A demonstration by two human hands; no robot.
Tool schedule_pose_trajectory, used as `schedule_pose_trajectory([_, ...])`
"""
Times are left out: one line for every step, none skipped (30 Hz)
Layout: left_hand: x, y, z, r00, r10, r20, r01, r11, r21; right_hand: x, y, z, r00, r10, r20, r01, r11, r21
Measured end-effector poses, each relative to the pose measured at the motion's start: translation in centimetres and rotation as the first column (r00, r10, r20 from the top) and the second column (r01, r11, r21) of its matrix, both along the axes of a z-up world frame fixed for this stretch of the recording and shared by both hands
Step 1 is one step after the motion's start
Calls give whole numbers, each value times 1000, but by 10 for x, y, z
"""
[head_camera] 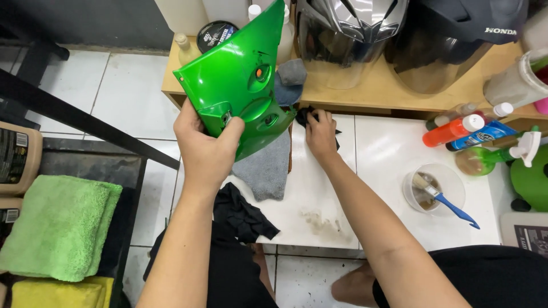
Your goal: The person cleans a green motorcycle part using a black cloth and a brush. They wipe the surface of the part and then apply a substance from a container using the brush.
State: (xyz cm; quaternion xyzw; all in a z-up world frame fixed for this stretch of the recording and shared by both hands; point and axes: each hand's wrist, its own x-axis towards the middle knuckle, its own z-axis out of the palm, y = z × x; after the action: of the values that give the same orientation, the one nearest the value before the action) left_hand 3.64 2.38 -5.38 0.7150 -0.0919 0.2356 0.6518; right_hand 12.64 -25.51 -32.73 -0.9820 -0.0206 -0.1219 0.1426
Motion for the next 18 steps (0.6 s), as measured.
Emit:
schedule_pose_trajectory([0, -1, 1, 1000, 2, -2, -2, 1000, 3, 3, -2, 0, 1000, 2, -2, -2, 1000, 3])
schedule_pose_trajectory([0, -2, 1, 1000, -1, 3, 1, 1000, 6, 5, -4, 0, 999, 25, 27, -26, 999, 45])
schedule_pose_trajectory([0, -3, 1, 1000, -4, 9, 3, 1000, 8, 8, -7, 0, 997, 46, 57, -51, 995, 86])
schedule_pose_trajectory([0, -3, 2, 1000, -1, 10, 1, 1000, 6, 3, -6, 6, 997, 49, 57, -54, 995, 83])
schedule_pose_trajectory([0, -4, 3, 1000, -7, 12, 7, 1000, 2, -1, -6, 13, 982, 179, 59, -183, 980, 80])
schedule_pose_trajectory([1, -5, 5, 1000, -15, 17, 15, 1000, -1, -5, -6, 20, 951, 304, 63, -309, 948, 78])
schedule_pose_trajectory([1, -6, 5, 1000, -13, 20, 13, 1000, -3, -3, -8, 20, 950, 305, 66, -310, 948, 75])
schedule_pose_trajectory([1, -8, 5, 1000, -14, 11, 14, 1000, -7, 0, -9, 22, 942, 333, 43, -335, 941, 49])
schedule_pose_trajectory([1, -9, 5, 1000, -15, 2, 15, 1000, -10, 4, -11, 23, 933, 360, 20, -360, 933, 22])
schedule_pose_trajectory([1, -10, 4, 1000, -17, 1, 17, 1000, -10, 6, -5, 20, 934, 358, 18, -358, 933, 23])
schedule_pose_trajectory([2, -10, 4, 1000, -20, 15, 21, 1000, -3, 8, 1, 17, 962, 273, 11, -273, 960, 64])
schedule_pose_trajectory([3, -11, 3, 999, -24, 29, 24, 1000, 3, 11, 7, 14, 983, 186, 0, -185, 977, 103])
schedule_pose_trajectory([3, -12, 4, 999, -26, 28, 26, 1000, 3, 6, 10, 17, 983, 184, -1, -183, 978, 104])
schedule_pose_trajectory([1, -13, 5, 999, -26, 25, 26, 1000, 4, 0, 15, 20, 986, 166, -25, -164, 984, 72])
schedule_pose_trajectory([0, -13, 6, 999, -26, 23, 26, 1000, 5, -6, 19, 22, 988, 147, -50, -145, 989, 39])
schedule_pose_trajectory([-1, -12, 6, 999, -31, 20, 31, 1000, 5, -13, 15, 24, 988, 142, -52, -140, 989, 40])
schedule_pose_trajectory([-3, -11, 6, 999, -33, 17, 33, 999, 13, -20, 12, 27, 969, 241, -50, -236, 968, 87])
schedule_pose_trajectory([-1, -11, 7, 999, -33, 24, 32, 999, 18, -22, 7, 32, 940, 339, -35, -332, 935, 128])
